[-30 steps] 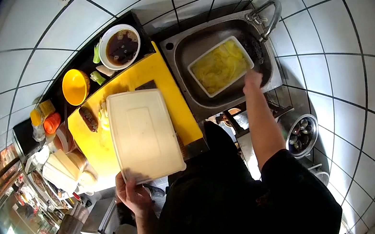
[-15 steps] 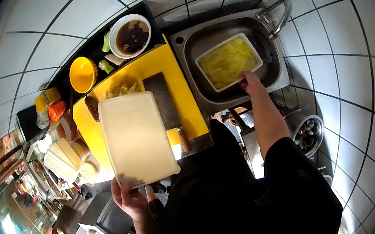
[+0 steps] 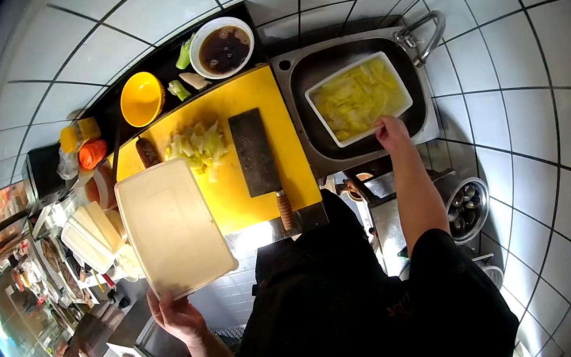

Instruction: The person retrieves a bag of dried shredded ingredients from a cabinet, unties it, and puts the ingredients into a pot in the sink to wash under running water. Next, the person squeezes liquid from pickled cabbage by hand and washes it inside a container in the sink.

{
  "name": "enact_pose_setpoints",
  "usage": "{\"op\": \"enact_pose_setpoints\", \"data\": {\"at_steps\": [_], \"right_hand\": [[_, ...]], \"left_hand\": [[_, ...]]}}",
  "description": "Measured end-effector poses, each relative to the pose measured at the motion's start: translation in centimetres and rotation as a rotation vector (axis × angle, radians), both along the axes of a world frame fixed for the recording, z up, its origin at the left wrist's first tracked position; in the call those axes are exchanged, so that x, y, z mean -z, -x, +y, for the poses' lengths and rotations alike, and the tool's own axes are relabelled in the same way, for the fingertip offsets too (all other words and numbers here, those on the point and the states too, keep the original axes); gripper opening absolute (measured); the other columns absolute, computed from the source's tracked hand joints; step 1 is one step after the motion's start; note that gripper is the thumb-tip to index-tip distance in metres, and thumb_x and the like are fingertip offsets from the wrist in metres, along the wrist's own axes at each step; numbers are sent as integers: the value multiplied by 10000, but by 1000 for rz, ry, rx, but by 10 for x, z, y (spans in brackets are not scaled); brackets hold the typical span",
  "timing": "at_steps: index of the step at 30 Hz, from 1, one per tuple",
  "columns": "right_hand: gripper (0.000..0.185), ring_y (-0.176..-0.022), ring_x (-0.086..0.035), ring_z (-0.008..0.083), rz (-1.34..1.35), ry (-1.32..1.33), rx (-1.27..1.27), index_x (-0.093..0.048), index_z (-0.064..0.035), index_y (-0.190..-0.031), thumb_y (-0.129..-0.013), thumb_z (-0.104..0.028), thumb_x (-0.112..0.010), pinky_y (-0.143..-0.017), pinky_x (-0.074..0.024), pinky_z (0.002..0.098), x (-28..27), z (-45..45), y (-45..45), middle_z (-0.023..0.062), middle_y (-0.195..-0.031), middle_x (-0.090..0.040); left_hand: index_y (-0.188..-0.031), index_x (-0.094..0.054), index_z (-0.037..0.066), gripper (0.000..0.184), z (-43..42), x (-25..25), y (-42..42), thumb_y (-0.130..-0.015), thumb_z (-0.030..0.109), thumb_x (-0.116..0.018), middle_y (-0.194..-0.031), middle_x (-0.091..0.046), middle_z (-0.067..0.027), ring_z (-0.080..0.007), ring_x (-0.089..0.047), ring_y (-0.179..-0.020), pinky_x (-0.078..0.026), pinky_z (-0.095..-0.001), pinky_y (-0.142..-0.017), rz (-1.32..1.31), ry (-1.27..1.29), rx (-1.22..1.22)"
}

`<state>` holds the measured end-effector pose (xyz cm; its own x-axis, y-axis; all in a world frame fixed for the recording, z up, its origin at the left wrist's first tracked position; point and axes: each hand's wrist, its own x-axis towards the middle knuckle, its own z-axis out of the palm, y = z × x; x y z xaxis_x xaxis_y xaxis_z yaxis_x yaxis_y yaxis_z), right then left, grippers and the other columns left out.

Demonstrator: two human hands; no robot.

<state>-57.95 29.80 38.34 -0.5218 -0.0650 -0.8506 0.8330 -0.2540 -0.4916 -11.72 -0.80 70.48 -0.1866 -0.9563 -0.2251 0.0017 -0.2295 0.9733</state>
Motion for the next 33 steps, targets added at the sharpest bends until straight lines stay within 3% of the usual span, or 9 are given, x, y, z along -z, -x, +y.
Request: {"op": "enact_pose_setpoints", "data": {"at_steps": [7,10,12,16,18,22,26,29,33], "right_hand": [[95,-515,-493,192,58,-42,77,-548,-35,-763,-823,15,-602,-430,-396,306,-39,8,-27,89,-684,-520],[103,-547,-497,139,101,-44,60,-552,-63,-789,-843,-3,-616,-479,-434,242,-67,15,-50,45,-686,-535],[103,-542,-499,135,135,147,73,-562,-83,-806,-852,-9,-616,-467,-440,239,-54,36,-57,25,-673,-535],[78,-552,-529,122,146,-134,16,-589,-87,-879,-866,-11,-598,-428,-436,239,-113,24,-93,29,-704,-579],[67,-555,-532,141,157,-118,-29,-575,-78,-857,-867,-16,-598,-439,-432,237,-155,8,-119,39,-727,-582],[157,-543,-535,127,136,-136,-118,-600,-83,-989,-851,-10,-590,-414,-446,209,-184,-13,-160,26,-798,-617],[158,-568,-555,125,107,-214,-248,-597,-66,-968,-828,3,-577,-421,-451,197,-206,-51,-213,19,-832,-623],[128,-550,-550,122,143,-74,-304,-593,-66,-930,-818,-5,-590,-434,-451,194,-211,-96,-266,17,-777,-611],[94,-561,-541,157,104,38,-396,-577,-44,-912,-834,9,-587,-487,-457,265,-176,-138,-316,64,-760,-586]], "left_hand": [[-1163,-593,-41,280,-32,16,-67,-901,26,-520,-1148,-684,-165,-237,-680,-1013,-546,-338,-876,146,33,4],[-1181,-588,-55,282,-49,14,-103,-913,7,-523,-1168,-677,-174,-239,-670,-1034,-531,-337,-903,199,47,-32],[-1196,-581,-55,293,-61,-1,-121,-908,-27,-537,-1133,-674,-145,-228,-655,-1025,-505,-332,-924,221,64,-30],[-1181,-589,-31,279,-85,-19,-171,-906,-17,-546,-1079,-665,-116,-193,-644,-978,-507,-317,-910,209,186,-16],[-1179,-589,-28,277,-97,-26,-202,-906,-20,-547,-1073,-662,-112,-189,-641,-973,-507,-314,-909,194,267,5],[-1186,-587,-43,257,-114,-32,-254,-931,-44,-557,-1083,-660,-98,-151,-627,-986,-491,-282,-916,138,352,-8],[-1193,-590,-46,214,-131,-26,-294,-986,-15,-549,-1069,-662,-83,-146,-619,-991,-483,-278,-909,76,373,-66],[-1224,-588,-38,208,-142,-22,-314,-1030,24,-546,-1080,-684,-85,-133,-642,-988,-501,-276,-922,-88,457,30],[-1178,-605,-21,164,-154,-16,-329,-1028,26,-557,-1001,-717,-112,-136,-662,-931,-523,-288,-866,-357,605,116]]}}
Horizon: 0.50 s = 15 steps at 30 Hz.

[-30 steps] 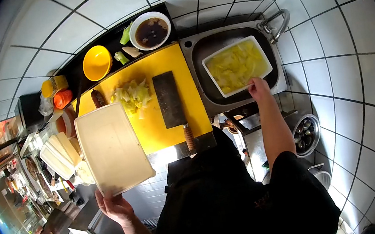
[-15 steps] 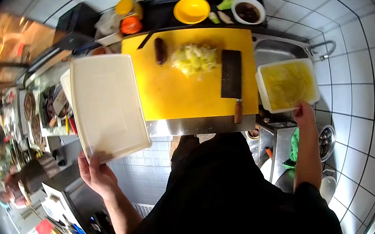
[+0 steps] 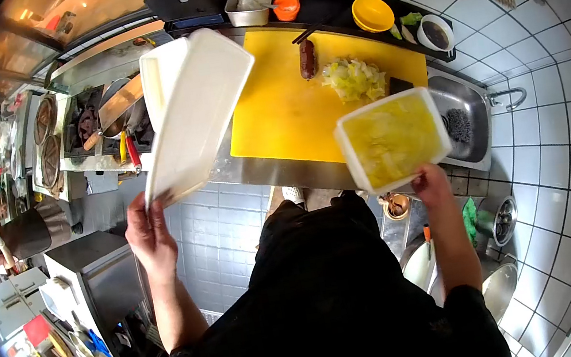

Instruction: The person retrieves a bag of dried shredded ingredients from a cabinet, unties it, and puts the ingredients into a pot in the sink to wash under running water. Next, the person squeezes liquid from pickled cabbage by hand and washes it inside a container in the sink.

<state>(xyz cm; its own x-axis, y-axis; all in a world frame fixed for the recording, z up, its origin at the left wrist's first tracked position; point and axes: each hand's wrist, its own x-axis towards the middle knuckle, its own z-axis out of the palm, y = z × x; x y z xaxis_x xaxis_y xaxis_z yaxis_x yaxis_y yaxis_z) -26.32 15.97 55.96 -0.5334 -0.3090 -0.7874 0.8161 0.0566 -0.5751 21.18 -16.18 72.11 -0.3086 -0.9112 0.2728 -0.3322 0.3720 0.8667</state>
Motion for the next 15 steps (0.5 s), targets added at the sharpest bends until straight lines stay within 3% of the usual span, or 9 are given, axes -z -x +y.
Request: {"op": "enact_pose_setpoints", "data": {"at_steps": [2,5,8,12,15], "right_hand": [[65,-540,-543,143,-15,34,-84,-580,-55,-887,-831,-24,-594,-462,-455,254,9,-31,-30,49,-716,-589],[36,-557,-542,170,-43,73,-137,-569,-40,-874,-846,-19,-575,-485,-448,271,5,-75,-73,64,-701,-566],[43,-570,-527,175,-114,90,-113,-550,-30,-848,-841,7,-570,-508,-451,267,22,-110,-101,70,-702,-546],[87,-586,-512,174,-208,162,-71,-534,-37,-821,-830,39,-576,-537,-463,265,56,-149,-122,74,-723,-537],[101,-608,-515,170,-140,154,-140,-534,-49,-815,-826,41,-577,-558,-477,263,46,-175,-136,67,-743,-544]], "left_hand": [[-1144,-617,-10,161,-3,2,-3,-983,-9,-609,-932,-704,-171,-166,-667,-847,-538,-307,-776,-220,158,-17],[-1116,-608,-6,231,-10,3,13,-901,-88,-628,-959,-702,-191,-346,-707,-837,-565,-370,-752,-358,423,147],[-1096,-599,-4,249,-15,16,36,-873,-114,-608,-1004,-714,-180,-367,-713,-883,-584,-431,-783,-399,523,249],[-1077,-603,-33,272,-23,52,64,-820,-118,-582,-1069,-714,-194,-368,-712,-962,-591,-425,-845,-385,575,351],[-1116,-608,-38,360,-30,80,86,-758,-75,-589,-1144,-699,-203,-366,-684,-1079,-570,-430,-922,-430,620,422]]}}
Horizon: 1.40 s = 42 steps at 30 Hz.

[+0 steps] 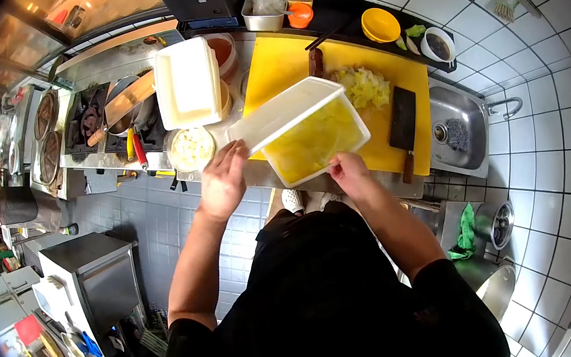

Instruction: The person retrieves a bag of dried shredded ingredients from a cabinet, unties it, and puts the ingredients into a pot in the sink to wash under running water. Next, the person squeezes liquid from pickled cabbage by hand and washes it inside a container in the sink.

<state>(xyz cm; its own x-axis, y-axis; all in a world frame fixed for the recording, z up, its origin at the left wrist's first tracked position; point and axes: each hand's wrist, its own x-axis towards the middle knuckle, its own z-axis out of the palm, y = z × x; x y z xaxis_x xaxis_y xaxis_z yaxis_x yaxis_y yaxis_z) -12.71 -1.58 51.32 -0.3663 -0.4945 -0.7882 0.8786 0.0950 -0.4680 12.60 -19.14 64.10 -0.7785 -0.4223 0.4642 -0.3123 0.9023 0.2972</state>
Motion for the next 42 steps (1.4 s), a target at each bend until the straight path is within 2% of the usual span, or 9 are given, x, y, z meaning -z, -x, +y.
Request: {"op": "enact_pose_setpoints", "data": {"at_steps": [9,14,17,20,26,30,36,38,42], "right_hand": [[36,-754,-632,205,-9,49,-118,-583,-49,-924,-888,-52,-581,-688,-575,325,0,-10,-7,67,-819,-605],[221,-837,-659,235,29,-87,121,-603,-31,-1124,-976,-194,-584,-739,-569,325,-7,27,42,74,-942,-632],[481,-785,-666,189,389,-60,5,-536,-27,-1395,-969,-232,-626,-696,-563,315,-35,20,65,59,-986,-641],[460,-749,-651,133,748,-128,-289,-601,-23,-1367,-977,-263,-641,-674,-543,261,-20,8,77,51,-963,-685],[327,-727,-638,94,787,-150,-327,-716,-4,-1206,-977,-235,-679,-657,-530,232,-14,2,86,45,-949,-721],[311,-716,-649,98,832,-110,-345,-715,5,-1186,-962,-209,-679,-653,-536,237,-11,4,89,60,-916,-727],[281,-791,-710,268,1252,-292,-571,-740,-35,-1110,-947,-230,-620,-724,-552,354,-6,-5,100,149,-943,-743],[275,-825,-696,315,1466,-314,-653,-729,-37,-1102,-947,-223,-597,-756,-542,393,-2,-17,104,176,-947,-731],[309,-898,-656,424,1745,-387,-689,-718,-43,-995,-991,-275,-515,-812,-525,491,7,-40,103,210,-928,-704]], "left_hand": [[-1276,-565,-16,430,14,52,28,-880,150,-545,-1340,-592,-210,-377,-573,-1264,-473,-482,-1071,-222,129,195],[-1264,-569,-11,415,36,55,24,-889,163,-539,-1346,-579,-219,-391,-546,-1289,-445,-522,-1088,-294,141,254],[-1269,-565,-13,413,45,60,22,-904,178,-528,-1347,-578,-226,-395,-531,-1305,-409,-546,-1110,-317,137,286],[-1274,-564,-12,412,51,58,22,-910,178,-520,-1359,-566,-230,-401,-510,-1324,-385,-551,-1126,-368,126,269],[-1266,-564,-18,437,56,59,18,-870,165,-561,-1377,-549,-234,-400,-496,-1334,-359,-557,-1141,-388,30,263],[-1268,-563,-7,478,59,79,19,-831,133,-696,-1318,-575,-247,-393,-564,-1228,-468,-500,-1046,-164,-170,125],[-1214,-616,-70,451,7,155,48,-919,250,-732,-1076,-663,-262,-372,-649,-997,-552,-411,-750,264,-738,-708],[-1181,-642,-73,450,-13,141,62,-973,324,-686,-801,-705,-160,-244,-665,-660,-531,-348,-607,400,-1101,-713],[-1140,-649,-25,344,-30,135,72,-991,284,-672,-846,-674,-56,-132,-609,-661,-497,-293,-555,396,-1305,-696]]}}
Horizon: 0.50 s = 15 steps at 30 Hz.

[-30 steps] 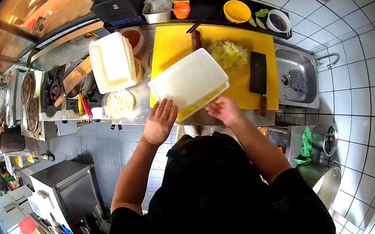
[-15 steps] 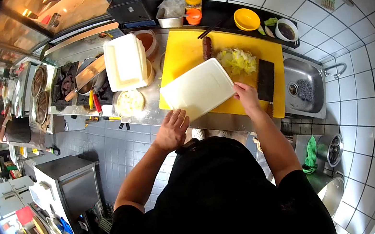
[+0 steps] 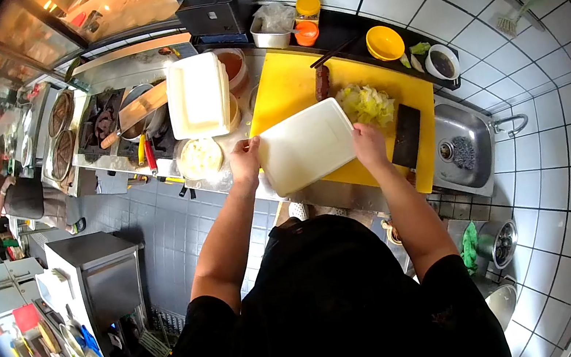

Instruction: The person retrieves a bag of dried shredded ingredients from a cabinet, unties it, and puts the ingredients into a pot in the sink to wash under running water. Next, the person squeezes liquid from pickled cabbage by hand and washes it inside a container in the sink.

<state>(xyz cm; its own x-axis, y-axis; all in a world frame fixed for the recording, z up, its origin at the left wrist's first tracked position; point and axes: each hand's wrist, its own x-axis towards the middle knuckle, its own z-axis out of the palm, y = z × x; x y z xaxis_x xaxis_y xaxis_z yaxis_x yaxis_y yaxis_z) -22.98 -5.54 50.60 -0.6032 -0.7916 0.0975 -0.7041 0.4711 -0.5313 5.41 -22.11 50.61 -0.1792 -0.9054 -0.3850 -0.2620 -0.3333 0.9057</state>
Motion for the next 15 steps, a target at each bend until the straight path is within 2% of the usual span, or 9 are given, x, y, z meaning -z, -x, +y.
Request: {"op": "enact_pose_setpoints", "data": {"at_steps": [3,5,8,11,13,14,15], "right_hand": [[353,-844,-641,429,146,-11,18,-671,-37,-895,-1010,-339,-528,-777,-514,521,0,-10,-6,212,-900,-677],[397,-833,-636,430,83,7,73,-642,-36,-858,-1016,-380,-527,-752,-508,526,4,-11,-8,210,-900,-672],[422,-822,-638,427,26,88,104,-627,-34,-849,-1018,-409,-536,-726,-507,522,6,-12,-10,205,-880,-668],[414,-811,-642,423,9,102,112,-622,-31,-856,-1016,-406,-548,-709,-506,515,6,-11,-10,207,-866,-666],[409,-804,-645,421,11,96,108,-620,-29,-861,-1014,-403,-557,-703,-505,514,7,-13,-8,210,-869,-667],[409,-802,-646,420,16,95,108,-621,-27,-863,-1012,-404,-561,-702,-504,515,8,-13,-7,211,-874,-668],[409,-800,-647,419,21,93,109,-621,-26,-866,-1010,-405,-566,-700,-503,515,11,-13,-7,212,-879,-669]], "left_hand": [[-1061,-649,-1,278,-7,7,-1,-986,264,-681,-841,-674,-51,-127,-605,-639,-484,-289,-535,49,-25,0],[-1030,-635,10,253,-5,1,-1,-970,245,-707,-825,-660,-53,-119,-592,-636,-487,-281,-526,118,-72,-7],[-1032,-628,-5,313,-1,-6,-2,-953,280,-730,-816,-667,-75,-131,-609,-634,-494,-288,-516,205,-92,-19],[-1023,-621,-18,392,10,8,-6,-927,336,-759,-787,-670,-105,-147,-618,-604,-495,-297,-498,-21,52,-32],[-1007,-609,-53,475,37,6,-21,-897,375,-784,-732,-663,-123,-177,-608,-537,-517,-314,-511,-63,-64,84],[-1001,-596,-53,412,49,1,-28,-910,306,-778,-775,-658,-111,-187,-632,-594,-553,-324,-561,-14,-221,135],[-1004,-588,-47,357,60,1,-32,-920,251,-765,-807,-652,-107,-198,-647,-634,-573,-335,-596,142,-287,114]]}}
